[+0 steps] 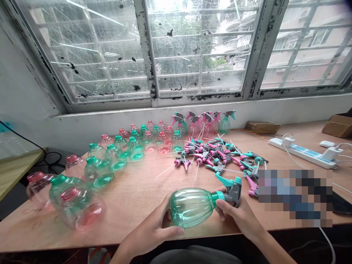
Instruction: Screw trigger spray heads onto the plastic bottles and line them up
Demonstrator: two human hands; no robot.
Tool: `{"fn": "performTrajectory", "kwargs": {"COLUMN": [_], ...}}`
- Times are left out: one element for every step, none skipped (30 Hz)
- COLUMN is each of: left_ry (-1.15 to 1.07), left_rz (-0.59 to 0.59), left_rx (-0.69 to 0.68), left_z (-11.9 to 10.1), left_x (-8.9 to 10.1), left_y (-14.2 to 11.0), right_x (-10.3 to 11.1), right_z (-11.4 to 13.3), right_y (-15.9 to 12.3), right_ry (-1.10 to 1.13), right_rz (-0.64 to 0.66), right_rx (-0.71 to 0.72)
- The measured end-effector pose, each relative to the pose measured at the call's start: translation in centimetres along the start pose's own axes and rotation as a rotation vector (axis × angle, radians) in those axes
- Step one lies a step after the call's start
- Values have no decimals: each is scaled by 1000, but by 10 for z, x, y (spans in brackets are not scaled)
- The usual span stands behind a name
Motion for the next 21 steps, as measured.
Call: {"fn": "performTrajectory", "kwargs": {"left_ry": [5,9,11,11,7,-3,-18,-38,-59,-77,-90,-96,-96,-94,-91,-86,-74,-58,-40,-21,-5], "left_rz": [-6,-11,-15,-19,-19,-18,-14,-6,3,14,24,29,32,30,24,18,10,3,-5,-13,-22], "left_rx": [4,2,-2,-11,-24,-39,-52,-64,-72,-75,-74,-70,-64,-60,-54,-49,-43,-38,-34,-31,-27], "left_z": [0,0,1,1,2,3,3,3,3,3,3,2,2,1,1,2,2,3,4,4,5], "left_x": [0,0,1,1,1,1,0,0,-1,-2,-3,-3,-3,-3,-3,-2,-1,-1,0,1,1], "left_y": [0,0,-1,-1,-1,-1,-1,-1,-1,-1,-1,-1,0,0,0,0,0,-1,-1,-1,-1], "right_x": [0,0,0,-1,-2,-2,-2,-2,-2,-2,-3,-4,-4,-4,-4,-4,-4,-5,-6,-7,-8], "right_z": [-1,-1,0,0,1,1,1,1,1,0,0,0,0,1,1,1,1,1,1,1,1], "right_y": [0,0,0,0,0,0,-1,-1,-1,-1,-1,-1,-1,-1,-2,-2,-3,-3,-3,-3,-3], "right_ry": [5,10,14,19,22,26,29,30,31,31,32,34,37,40,41,42,41,36,28,20,14], "right_rz": [-3,-6,-6,0,5,5,0,-7,-12,-9,-5,2,6,7,4,-1,0,9,23,39,54], "right_rx": [-8,-14,-17,-19,-20,-24,-30,-37,-43,-50,-55,-58,-59,-58,-58,-59,-63,-68,-73,-76,-76]}}
Point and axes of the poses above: each hand's wrist, its own y-axis towards the middle knuckle, its own x-axis out of the back of the hand, z = x × y, the point moved 7 cm from there along y, towards the middle knuckle, and after that the axes turned 5 degrees about -y, right-handed, at the moved point
